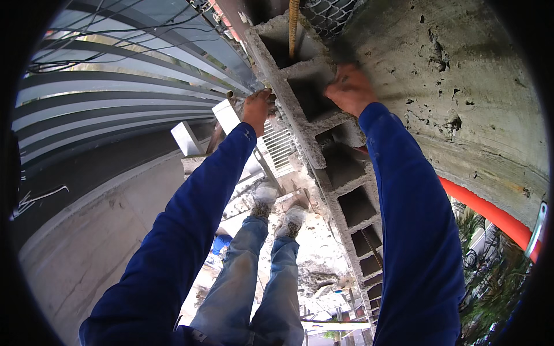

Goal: The person places hollow concrete blocks onto a wall under construction, aligns them, and taps them into position using a hammer. The person repeats this process for multiple blocks along the wall.

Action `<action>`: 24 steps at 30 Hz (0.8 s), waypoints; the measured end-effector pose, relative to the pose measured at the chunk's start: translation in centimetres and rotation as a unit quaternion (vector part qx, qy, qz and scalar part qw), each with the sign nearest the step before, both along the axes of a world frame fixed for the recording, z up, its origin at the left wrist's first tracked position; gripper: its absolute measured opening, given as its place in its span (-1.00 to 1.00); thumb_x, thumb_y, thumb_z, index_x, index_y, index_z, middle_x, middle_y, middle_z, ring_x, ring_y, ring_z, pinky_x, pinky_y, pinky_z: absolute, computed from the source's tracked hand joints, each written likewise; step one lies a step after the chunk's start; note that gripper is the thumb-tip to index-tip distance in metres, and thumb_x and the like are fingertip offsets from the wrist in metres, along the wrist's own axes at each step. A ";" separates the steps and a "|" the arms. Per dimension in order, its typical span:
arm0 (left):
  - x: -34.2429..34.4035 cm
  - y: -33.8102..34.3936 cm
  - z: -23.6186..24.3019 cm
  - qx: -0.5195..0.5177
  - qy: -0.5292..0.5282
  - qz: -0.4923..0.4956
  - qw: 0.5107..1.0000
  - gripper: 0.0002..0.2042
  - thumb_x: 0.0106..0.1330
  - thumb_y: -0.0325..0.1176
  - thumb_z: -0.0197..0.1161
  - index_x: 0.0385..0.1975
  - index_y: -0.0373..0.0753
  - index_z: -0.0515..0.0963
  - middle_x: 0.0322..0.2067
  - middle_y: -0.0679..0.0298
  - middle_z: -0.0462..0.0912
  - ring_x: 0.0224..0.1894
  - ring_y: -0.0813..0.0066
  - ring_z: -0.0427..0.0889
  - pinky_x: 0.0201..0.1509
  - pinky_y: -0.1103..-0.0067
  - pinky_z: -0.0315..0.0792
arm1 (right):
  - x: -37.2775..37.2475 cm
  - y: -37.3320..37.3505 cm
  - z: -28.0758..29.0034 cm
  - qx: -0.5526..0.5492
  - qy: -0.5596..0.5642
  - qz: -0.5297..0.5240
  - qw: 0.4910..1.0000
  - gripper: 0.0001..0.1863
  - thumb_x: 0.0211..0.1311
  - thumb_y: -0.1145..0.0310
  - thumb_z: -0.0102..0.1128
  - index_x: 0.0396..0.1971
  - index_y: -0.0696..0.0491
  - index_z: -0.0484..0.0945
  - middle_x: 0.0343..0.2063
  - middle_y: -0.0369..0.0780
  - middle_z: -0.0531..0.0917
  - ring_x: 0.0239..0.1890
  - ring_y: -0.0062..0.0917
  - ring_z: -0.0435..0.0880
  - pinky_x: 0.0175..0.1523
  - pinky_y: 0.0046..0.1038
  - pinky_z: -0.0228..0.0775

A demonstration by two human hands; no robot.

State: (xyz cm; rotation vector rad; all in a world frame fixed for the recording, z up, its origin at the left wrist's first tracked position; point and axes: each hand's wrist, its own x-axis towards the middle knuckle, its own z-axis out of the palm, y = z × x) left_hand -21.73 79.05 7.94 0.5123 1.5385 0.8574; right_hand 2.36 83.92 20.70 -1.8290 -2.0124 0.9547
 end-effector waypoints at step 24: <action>2.3 -0.7 0.2 0.100 0.176 -0.156 0.967 -0.45 0.30 -0.12 0.23 0.20 -0.26 0.29 -0.07 0.09 0.59 0.06 0.13 0.55 0.06 0.26 0.48 | 0.2 -1.4 2.2 -0.146 0.182 -0.106 0.967 -0.73 -0.12 0.41 0.29 -0.40 0.21 0.49 -0.27 -0.15 0.48 -0.24 -0.46 0.48 -0.20 -0.45 0.37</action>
